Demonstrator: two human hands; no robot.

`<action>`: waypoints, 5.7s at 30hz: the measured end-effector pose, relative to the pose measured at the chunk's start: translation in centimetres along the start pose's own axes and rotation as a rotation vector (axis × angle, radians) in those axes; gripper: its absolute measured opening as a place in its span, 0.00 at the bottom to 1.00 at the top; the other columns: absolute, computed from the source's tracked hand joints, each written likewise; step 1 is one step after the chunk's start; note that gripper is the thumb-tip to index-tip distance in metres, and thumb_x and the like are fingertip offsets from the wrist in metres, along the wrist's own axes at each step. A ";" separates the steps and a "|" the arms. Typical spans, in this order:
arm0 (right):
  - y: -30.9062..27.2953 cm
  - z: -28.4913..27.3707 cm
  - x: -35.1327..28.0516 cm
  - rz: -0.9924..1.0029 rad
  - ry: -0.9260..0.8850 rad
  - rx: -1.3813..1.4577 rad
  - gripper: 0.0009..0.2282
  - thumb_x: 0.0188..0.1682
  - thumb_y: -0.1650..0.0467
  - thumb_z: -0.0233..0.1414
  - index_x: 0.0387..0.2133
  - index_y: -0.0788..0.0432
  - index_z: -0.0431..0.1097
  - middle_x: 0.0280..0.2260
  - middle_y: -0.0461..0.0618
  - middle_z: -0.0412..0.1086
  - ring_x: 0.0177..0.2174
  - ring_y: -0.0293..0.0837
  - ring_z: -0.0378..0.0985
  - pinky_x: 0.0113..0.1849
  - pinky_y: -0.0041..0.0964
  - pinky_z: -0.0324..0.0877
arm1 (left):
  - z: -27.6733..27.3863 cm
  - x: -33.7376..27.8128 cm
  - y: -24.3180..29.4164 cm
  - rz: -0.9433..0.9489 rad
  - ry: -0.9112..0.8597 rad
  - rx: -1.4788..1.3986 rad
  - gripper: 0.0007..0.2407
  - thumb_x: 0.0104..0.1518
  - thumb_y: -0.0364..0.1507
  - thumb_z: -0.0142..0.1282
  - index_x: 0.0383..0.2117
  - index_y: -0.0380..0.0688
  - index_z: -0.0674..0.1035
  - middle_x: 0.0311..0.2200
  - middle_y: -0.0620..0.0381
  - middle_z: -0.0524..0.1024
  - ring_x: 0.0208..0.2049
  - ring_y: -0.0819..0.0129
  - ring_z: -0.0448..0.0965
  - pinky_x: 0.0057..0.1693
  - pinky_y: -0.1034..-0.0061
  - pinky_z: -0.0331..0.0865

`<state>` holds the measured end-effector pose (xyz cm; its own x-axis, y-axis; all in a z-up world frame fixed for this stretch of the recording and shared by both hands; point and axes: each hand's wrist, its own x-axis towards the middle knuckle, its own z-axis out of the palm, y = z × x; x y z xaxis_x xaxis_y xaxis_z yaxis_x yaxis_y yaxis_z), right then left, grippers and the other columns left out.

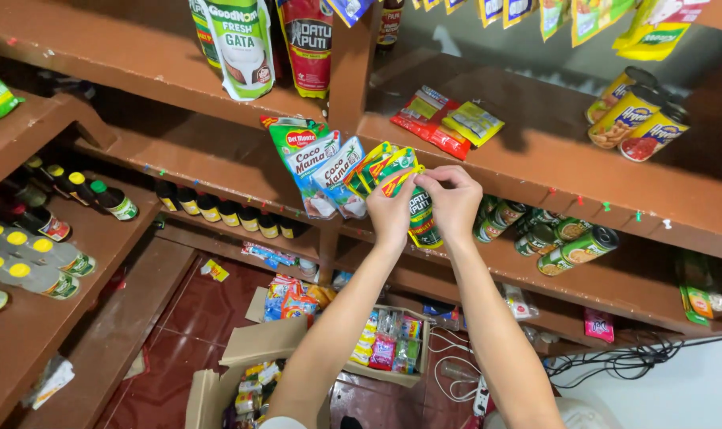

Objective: Hanging sachets of sauces and condiments onto display strips on grocery shelves.

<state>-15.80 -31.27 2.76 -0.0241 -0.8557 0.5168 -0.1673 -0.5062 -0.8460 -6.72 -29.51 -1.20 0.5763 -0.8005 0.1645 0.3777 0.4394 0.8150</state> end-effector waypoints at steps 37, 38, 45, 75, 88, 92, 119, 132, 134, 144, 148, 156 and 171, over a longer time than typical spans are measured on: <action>-1.0 2.7 0.3 -0.333 0.264 -0.399 0.07 0.37 0.75 0.69 0.28 0.61 0.80 0.31 0.49 0.76 0.38 0.47 0.71 0.42 0.40 0.69 | 2.0 2.2 -1.6 -0.170 0.138 -0.143 0.09 0.58 0.20 0.60 0.43 0.28 0.80 0.42 0.51 0.81 0.42 0.71 0.80 0.51 0.76 0.74; -1.0 2.8 0.3 -0.334 0.267 -0.396 0.07 0.37 0.75 0.69 0.28 0.61 0.80 0.31 0.49 0.76 0.38 0.47 0.71 0.42 0.40 0.69 | 2.0 2.3 -1.5 -0.168 0.138 -0.136 0.09 0.58 0.20 0.60 0.44 0.28 0.80 0.42 0.51 0.81 0.42 0.71 0.80 0.51 0.76 0.74; -1.1 3.0 0.3 -0.364 0.273 -0.393 0.07 0.37 0.75 0.69 0.26 0.61 0.79 0.31 0.49 0.76 0.37 0.47 0.71 0.41 0.41 0.69 | 1.7 2.7 -2.3 -0.183 0.143 -0.110 0.11 0.57 0.20 0.60 0.45 0.28 0.80 0.44 0.50 0.81 0.44 0.70 0.80 0.52 0.75 0.74; -1.4 2.8 0.6 -0.277 0.270 -0.369 0.07 0.35 0.74 0.69 0.25 0.60 0.80 0.29 0.48 0.76 0.35 0.46 0.71 0.39 0.40 0.69 | 1.2 3.3 -2.5 -0.180 0.105 -0.065 0.12 0.56 0.20 0.61 0.46 0.28 0.80 0.44 0.50 0.81 0.44 0.70 0.80 0.52 0.76 0.73; -1.6 3.2 1.8 -0.159 0.286 -0.394 0.05 0.35 0.75 0.68 0.24 0.59 0.81 0.25 0.49 0.76 0.31 0.46 0.71 0.36 0.41 0.69 | 1.6 3.1 -1.5 -0.213 0.138 -0.085 0.11 0.56 0.22 0.63 0.44 0.31 0.81 0.42 0.53 0.82 0.41 0.72 0.81 0.49 0.76 0.74; -1.9 3.3 1.6 -0.119 0.304 -0.395 0.05 0.35 0.75 0.68 0.24 0.59 0.81 0.25 0.49 0.77 0.31 0.46 0.71 0.36 0.41 0.70 | 1.4 2.5 -0.7 -0.205 0.121 -0.077 0.11 0.57 0.23 0.62 0.44 0.32 0.81 0.42 0.53 0.82 0.41 0.72 0.81 0.49 0.76 0.75; 11.3 -4.3 -4.4 0.356 -0.160 0.443 0.11 0.50 0.75 0.61 0.44 0.66 0.72 0.45 0.49 0.73 0.42 0.36 0.75 0.44 0.32 0.71 | -4.6 -3.3 -4.1 0.085 0.051 0.333 0.13 0.61 0.23 0.57 0.49 0.29 0.76 0.43 0.45 0.82 0.43 0.66 0.84 0.47 0.74 0.79; 15.3 -4.6 -3.4 0.367 -0.239 0.427 0.07 0.59 0.68 0.53 0.42 0.61 0.69 0.33 0.45 0.74 0.30 0.31 0.69 0.33 0.27 0.62 | -5.2 -4.6 -3.9 0.176 0.087 0.522 0.12 0.56 0.25 0.64 0.42 0.33 0.75 0.33 0.49 0.80 0.27 0.69 0.80 0.36 0.75 0.75; 13.7 -4.4 -4.0 0.342 -0.230 0.384 0.08 0.57 0.68 0.54 0.40 0.62 0.70 0.33 0.45 0.75 0.32 0.31 0.72 0.35 0.27 0.66 | -5.1 -4.6 -4.2 0.196 0.073 0.530 0.13 0.55 0.25 0.65 0.42 0.33 0.74 0.35 0.49 0.79 0.28 0.69 0.80 0.37 0.75 0.75; 12.1 -4.1 -4.3 0.365 -0.195 0.242 0.10 0.55 0.67 0.57 0.39 0.63 0.73 0.33 0.46 0.75 0.33 0.34 0.71 0.35 0.31 0.65 | -5.1 -4.7 -3.7 0.192 0.039 0.551 0.12 0.54 0.23 0.63 0.41 0.34 0.74 0.38 0.50 0.77 0.29 0.68 0.80 0.40 0.74 0.75; 10.1 -4.3 -4.5 0.401 -0.152 0.245 0.09 0.52 0.66 0.56 0.38 0.61 0.73 0.34 0.44 0.75 0.34 0.32 0.74 0.35 0.30 0.70 | -3.7 -6.5 -1.8 0.286 0.045 0.590 0.10 0.55 0.23 0.63 0.40 0.35 0.75 0.36 0.51 0.76 0.33 0.65 0.79 0.44 0.71 0.74; 8.3 -9.2 -2.6 0.143 0.316 0.121 0.11 0.57 0.67 0.54 0.32 0.65 0.73 0.28 0.47 0.75 0.28 0.34 0.76 0.32 0.28 0.73 | 4.2 -8.4 -0.2 0.519 -0.305 0.596 0.05 0.57 0.23 0.63 0.35 0.38 0.77 0.33 0.53 0.76 0.37 0.60 0.76 0.46 0.68 0.72; 3.1 -15.2 1.2 -0.158 0.391 -0.697 0.11 0.55 0.69 0.53 0.26 0.65 0.73 0.24 0.62 0.74 0.25 0.60 0.78 0.29 0.50 0.71 | 13.3 -6.6 -5.0 0.209 -0.513 0.430 0.09 0.62 0.21 0.51 0.44 0.34 0.80 0.39 0.42 0.83 0.41 0.57 0.87 0.48 0.71 0.79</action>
<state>-31.31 -32.29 2.77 -0.2699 -0.6150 0.7409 -0.7694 -0.3249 -0.5500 -22.09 -31.84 1.04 0.1504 -0.8547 0.4968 -0.0844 0.4896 0.8679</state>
